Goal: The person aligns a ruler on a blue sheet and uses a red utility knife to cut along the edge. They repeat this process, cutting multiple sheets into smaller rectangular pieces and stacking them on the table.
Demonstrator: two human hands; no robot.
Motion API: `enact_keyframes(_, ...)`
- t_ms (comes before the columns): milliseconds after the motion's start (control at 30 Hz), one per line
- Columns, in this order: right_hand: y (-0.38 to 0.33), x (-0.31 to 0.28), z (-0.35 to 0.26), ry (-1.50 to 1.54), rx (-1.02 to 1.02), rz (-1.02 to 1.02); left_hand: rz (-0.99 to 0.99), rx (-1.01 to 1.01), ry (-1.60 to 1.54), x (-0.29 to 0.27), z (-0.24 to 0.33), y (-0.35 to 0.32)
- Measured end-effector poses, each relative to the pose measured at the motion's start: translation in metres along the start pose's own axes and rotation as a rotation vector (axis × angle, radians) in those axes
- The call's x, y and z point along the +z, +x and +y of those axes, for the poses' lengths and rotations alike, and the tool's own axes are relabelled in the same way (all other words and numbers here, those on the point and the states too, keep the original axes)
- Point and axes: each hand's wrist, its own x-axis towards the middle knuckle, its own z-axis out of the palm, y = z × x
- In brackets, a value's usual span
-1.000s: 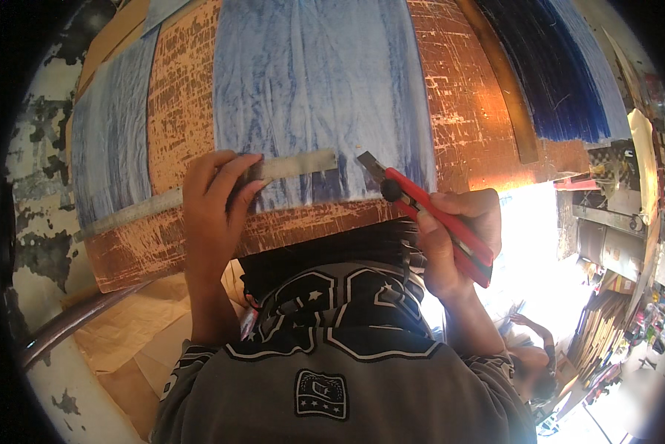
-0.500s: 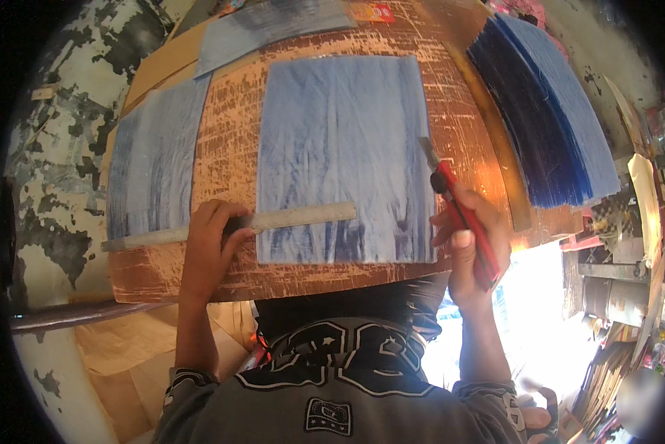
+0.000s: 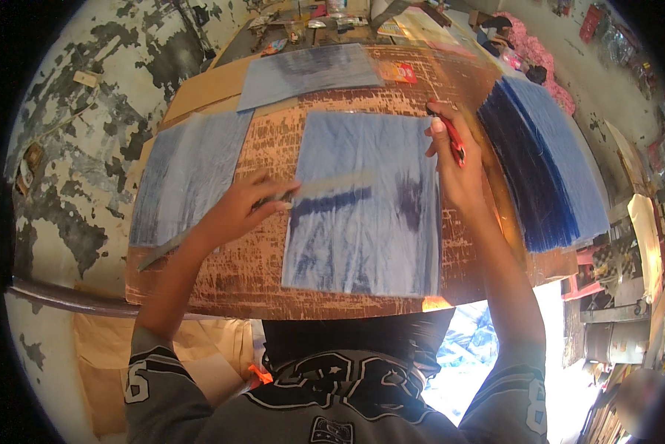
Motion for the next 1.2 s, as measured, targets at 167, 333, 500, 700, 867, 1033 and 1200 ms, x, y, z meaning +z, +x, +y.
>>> enact_keyframes(167, 0.056, 0.016, 0.046, -0.110, -0.061, 0.075, 0.001, 0.031, 0.094, -0.022, -0.026, 0.080)
enact_keyframes(333, 0.089, 0.041, 0.090, -0.180, -0.180, 0.044, -0.022, 0.129, 0.183, -0.019, -0.092, 0.145)
enact_keyframes(500, 0.093, 0.047, 0.087, -0.323, -0.306, -0.017, 0.071, 0.213, 0.173, -0.005, -0.124, 0.171)
enact_keyframes(700, 0.082, 0.046, 0.076, -0.461, -0.301, -0.131, 0.193, 0.155, 0.007, 0.020, -0.139, 0.179)
enact_keyframes(867, 0.080, 0.052, 0.062, -0.529, -0.421, -0.219, 0.253, 0.164, 0.025, 0.028, -0.140, 0.174)
enact_keyframes(1033, 0.082, 0.051, 0.066, -0.449, -0.399, -0.223, 0.284, 0.208, -0.014, 0.026, -0.143, 0.180)
enact_keyframes(1200, 0.083, 0.053, 0.064, -0.495, -0.402, -0.255, 0.296, 0.280, 0.011, 0.019, -0.144, 0.183)
